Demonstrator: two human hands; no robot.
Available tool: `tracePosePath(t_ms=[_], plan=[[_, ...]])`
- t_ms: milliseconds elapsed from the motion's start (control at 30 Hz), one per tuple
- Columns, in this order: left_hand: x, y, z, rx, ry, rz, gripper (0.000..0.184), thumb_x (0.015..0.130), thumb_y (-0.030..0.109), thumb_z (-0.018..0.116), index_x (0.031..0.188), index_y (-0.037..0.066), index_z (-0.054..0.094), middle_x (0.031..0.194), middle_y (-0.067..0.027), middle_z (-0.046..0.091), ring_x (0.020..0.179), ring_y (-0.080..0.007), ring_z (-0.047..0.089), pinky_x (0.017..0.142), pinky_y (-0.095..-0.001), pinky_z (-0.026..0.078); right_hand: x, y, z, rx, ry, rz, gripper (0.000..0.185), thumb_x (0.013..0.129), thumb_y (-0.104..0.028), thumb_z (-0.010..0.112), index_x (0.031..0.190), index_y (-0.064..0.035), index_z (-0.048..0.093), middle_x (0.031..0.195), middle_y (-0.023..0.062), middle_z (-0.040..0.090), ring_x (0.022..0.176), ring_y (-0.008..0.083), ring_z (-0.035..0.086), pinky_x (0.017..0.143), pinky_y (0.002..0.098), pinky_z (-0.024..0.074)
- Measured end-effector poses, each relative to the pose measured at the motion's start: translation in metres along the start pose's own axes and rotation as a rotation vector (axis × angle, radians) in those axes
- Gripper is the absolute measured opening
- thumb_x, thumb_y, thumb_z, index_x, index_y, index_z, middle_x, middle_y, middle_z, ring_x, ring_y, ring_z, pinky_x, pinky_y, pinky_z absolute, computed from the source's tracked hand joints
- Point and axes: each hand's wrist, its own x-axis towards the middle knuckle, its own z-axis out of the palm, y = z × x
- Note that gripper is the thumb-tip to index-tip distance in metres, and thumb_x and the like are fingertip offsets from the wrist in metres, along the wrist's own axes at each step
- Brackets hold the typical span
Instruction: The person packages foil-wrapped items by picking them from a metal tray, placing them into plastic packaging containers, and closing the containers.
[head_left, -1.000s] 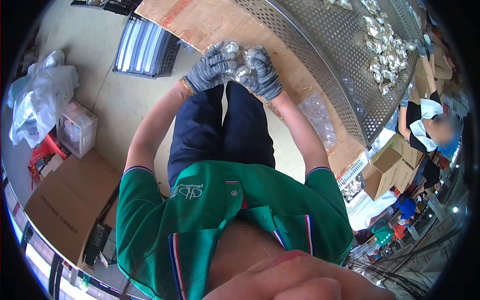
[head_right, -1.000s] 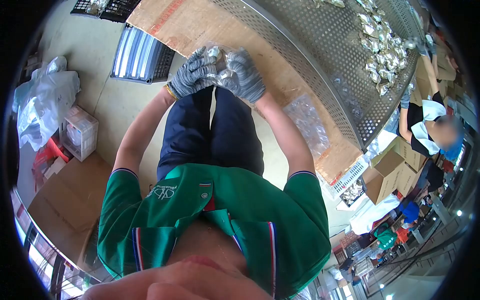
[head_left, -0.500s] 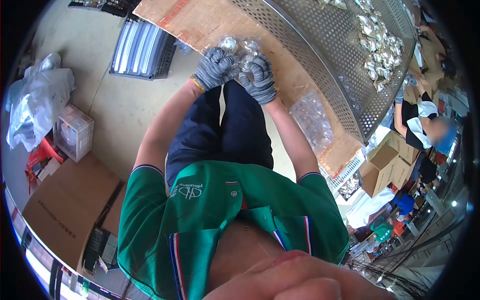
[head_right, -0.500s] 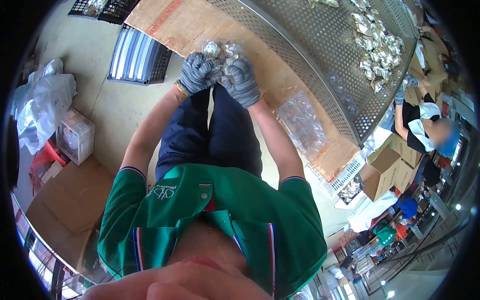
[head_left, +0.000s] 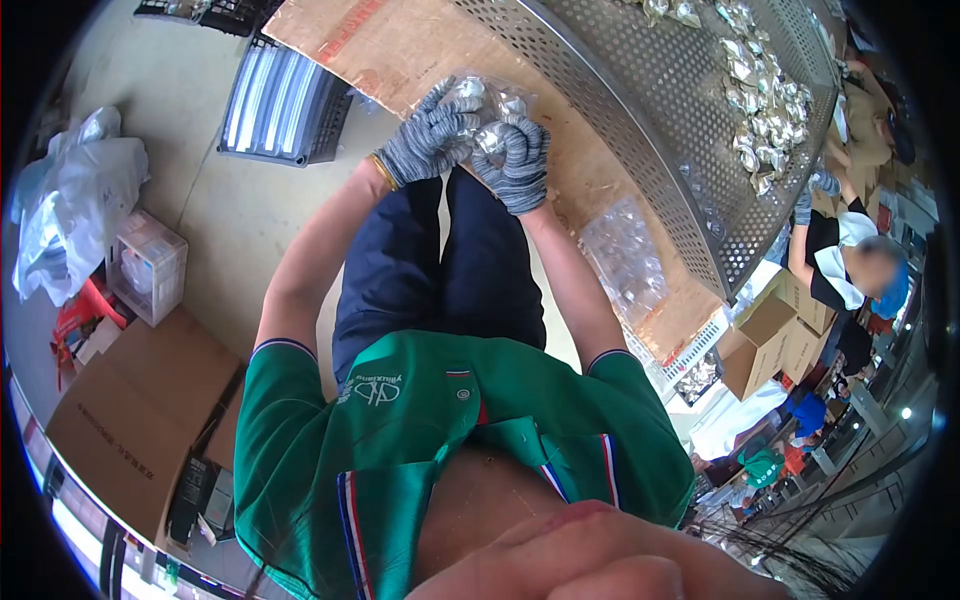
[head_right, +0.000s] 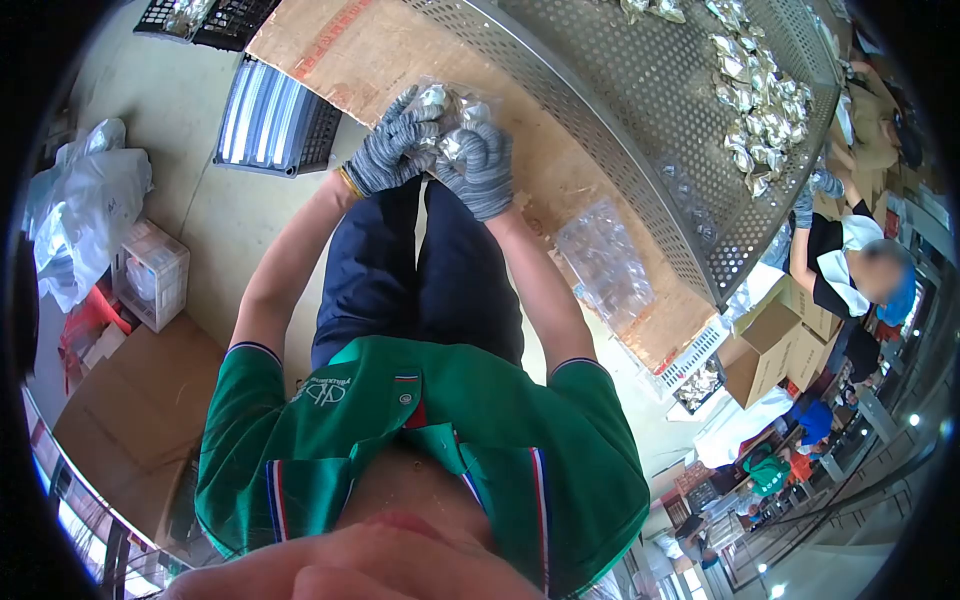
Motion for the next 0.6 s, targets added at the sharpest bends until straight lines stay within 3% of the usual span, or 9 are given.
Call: tracePosePath(t_ms=[233, 433, 567, 600], plan=[[-0.004, -0.002, 0.022, 0.127, 0.198, 0.016, 0.042, 0.064, 0.008, 0.067, 0.104, 0.012, 0.053, 0.109, -0.0067, 0.054, 0.109, -0.0287, 0.048, 0.098, -0.0477, 0.028, 0.006, 0.018, -0.012, 0.052, -0.112, -0.102, 0.05, 0.062, -0.021, 0.073, 0.101, -0.0096, 0.045, 0.105, 0.0101, 0.046, 0.095, 0.029, 0.045, 0.082, 0.0406, 0.0373], [-0.005, 0.006, 0.029, 0.248, 0.182, -0.087, 0.039, 0.064, 0.01, 0.068, 0.1, 0.013, 0.053, 0.1, -0.0048, 0.057, 0.103, -0.0259, 0.052, 0.094, -0.0462, 0.032, 0.005, 0.012, -0.016, 0.105, -0.122, -0.104, 0.047, 0.064, -0.019, 0.072, 0.101, -0.0101, 0.045, 0.111, 0.0108, 0.045, 0.1, 0.0291, 0.044, 0.084, 0.0418, 0.0367], [-0.011, 0.002, 0.037, 0.26, 0.23, -0.068, 0.037, 0.065, 0.011, 0.068, 0.099, 0.012, 0.053, 0.102, -0.0063, 0.056, 0.104, -0.0269, 0.051, 0.095, -0.0454, 0.031, -0.005, 0.012, -0.011, 0.117, -0.092, -0.102, 0.041, 0.068, -0.021, 0.07, 0.101, -0.0164, 0.047, 0.116, 0.0125, 0.041, 0.103, 0.0331, 0.042, 0.086, 0.0458, 0.0354], [-0.018, -0.002, 0.046, -0.077, 0.236, -0.331, 0.039, 0.064, 0.01, 0.069, 0.1, 0.011, 0.053, 0.105, -0.0076, 0.055, 0.106, -0.0277, 0.05, 0.095, -0.0448, 0.031, -0.009, 0.014, -0.008, 0.118, -0.063, -0.145, 0.037, 0.069, -0.021, 0.069, 0.1, -0.0183, 0.049, 0.118, 0.013, 0.04, 0.103, 0.0345, 0.041, 0.086, 0.0467, 0.0349]])
